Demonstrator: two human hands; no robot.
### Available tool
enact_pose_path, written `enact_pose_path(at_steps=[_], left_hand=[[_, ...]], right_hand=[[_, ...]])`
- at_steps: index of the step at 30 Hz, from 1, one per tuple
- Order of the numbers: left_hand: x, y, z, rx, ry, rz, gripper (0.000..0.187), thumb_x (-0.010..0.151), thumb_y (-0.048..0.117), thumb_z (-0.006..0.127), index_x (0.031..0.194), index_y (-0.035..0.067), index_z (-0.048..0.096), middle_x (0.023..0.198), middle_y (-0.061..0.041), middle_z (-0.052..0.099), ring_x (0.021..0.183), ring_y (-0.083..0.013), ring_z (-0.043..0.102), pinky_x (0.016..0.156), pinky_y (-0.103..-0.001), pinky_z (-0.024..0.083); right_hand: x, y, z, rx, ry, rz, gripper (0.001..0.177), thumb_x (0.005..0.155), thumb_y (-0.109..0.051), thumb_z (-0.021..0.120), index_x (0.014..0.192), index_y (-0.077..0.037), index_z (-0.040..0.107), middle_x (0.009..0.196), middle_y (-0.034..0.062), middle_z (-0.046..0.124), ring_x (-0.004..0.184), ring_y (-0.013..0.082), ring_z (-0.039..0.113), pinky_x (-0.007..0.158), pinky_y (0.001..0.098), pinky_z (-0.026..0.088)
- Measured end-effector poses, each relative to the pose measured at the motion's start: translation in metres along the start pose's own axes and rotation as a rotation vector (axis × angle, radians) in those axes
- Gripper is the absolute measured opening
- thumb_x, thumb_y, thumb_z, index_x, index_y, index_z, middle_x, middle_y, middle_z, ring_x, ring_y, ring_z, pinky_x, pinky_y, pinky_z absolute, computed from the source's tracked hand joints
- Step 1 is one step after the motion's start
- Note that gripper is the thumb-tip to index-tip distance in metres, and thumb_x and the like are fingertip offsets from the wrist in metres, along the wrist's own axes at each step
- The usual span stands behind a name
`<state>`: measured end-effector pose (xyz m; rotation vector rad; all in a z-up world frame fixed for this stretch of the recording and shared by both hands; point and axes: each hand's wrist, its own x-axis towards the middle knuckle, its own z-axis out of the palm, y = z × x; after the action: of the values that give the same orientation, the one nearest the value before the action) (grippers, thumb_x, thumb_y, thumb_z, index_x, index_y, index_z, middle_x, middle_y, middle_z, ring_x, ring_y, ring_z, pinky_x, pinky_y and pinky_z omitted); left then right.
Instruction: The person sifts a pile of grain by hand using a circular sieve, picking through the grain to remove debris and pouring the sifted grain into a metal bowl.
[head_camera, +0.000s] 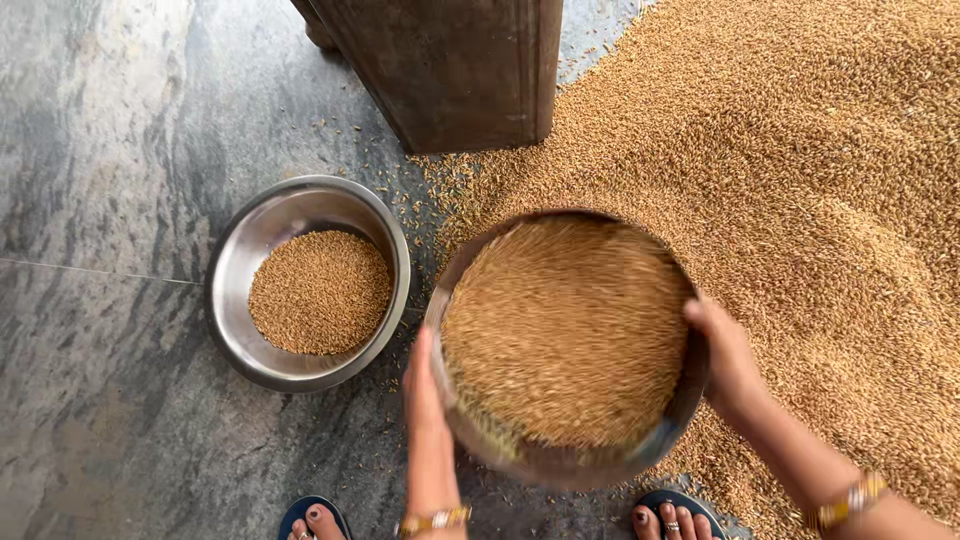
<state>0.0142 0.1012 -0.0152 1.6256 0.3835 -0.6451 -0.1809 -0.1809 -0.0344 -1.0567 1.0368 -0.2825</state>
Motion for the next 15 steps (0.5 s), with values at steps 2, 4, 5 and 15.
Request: enact_pose_path(at_steps=[2, 4, 5, 15], left_hand=[[-0.005, -0.03, -0.018, 0.01, -0.076, 0.088, 0.087, 0.082, 0.07, 0.049, 0.152, 0.019, 0.047, 0.16, -0.004, 0.045, 0.146, -0.0169, 0.04, 0.115, -0.044, 0.031], [-0.015, -0.057, 0.0, 0.023, -0.12, -0.011, 0.083, 0.085, 0.07, 0.047, 0.15, 0.019, 0.053, 0.153, -0.009, 0.051, 0.137, -0.0281, 0.047, 0.108, -0.053, 0.037], [-0.021, -0.064, 0.02, -0.01, -0.131, -0.128, 0.08, 0.088, 0.069, 0.049, 0.147, 0.016, 0.059, 0.145, -0.018, 0.062, 0.127, -0.0423, 0.059, 0.104, -0.06, 0.046], [0.007, 0.035, 0.072, -0.121, -0.092, -0.028, 0.085, 0.085, 0.068, 0.06, 0.148, 0.012, 0.05, 0.149, -0.015, 0.052, 0.148, -0.0221, 0.045, 0.119, -0.048, 0.035]], right_hand=[[-0.035, 0.036, -0.011, 0.036, 0.003, -0.079, 0.063, 0.087, -0.032, 0.055, 0.146, -0.01, 0.051, 0.143, 0.0063, 0.059, 0.131, 0.0245, 0.053, 0.11, 0.0401, 0.039], [-0.057, 0.048, -0.04, 0.069, 0.176, 0.039, 0.062, 0.089, -0.029, 0.052, 0.148, -0.01, 0.053, 0.138, 0.0111, 0.06, 0.126, 0.0288, 0.054, 0.104, 0.0447, 0.042], [-0.065, 0.046, -0.057, 0.094, 0.276, 0.143, 0.06, 0.093, -0.031, 0.049, 0.15, -0.011, 0.053, 0.134, 0.0165, 0.059, 0.121, 0.0339, 0.054, 0.099, 0.0508, 0.045], [0.002, -0.069, -0.002, -0.232, 0.187, 0.087, 0.065, 0.099, -0.054, 0.043, 0.139, -0.003, 0.055, 0.139, 0.0226, 0.059, 0.129, 0.0335, 0.055, 0.104, 0.0581, 0.042]])
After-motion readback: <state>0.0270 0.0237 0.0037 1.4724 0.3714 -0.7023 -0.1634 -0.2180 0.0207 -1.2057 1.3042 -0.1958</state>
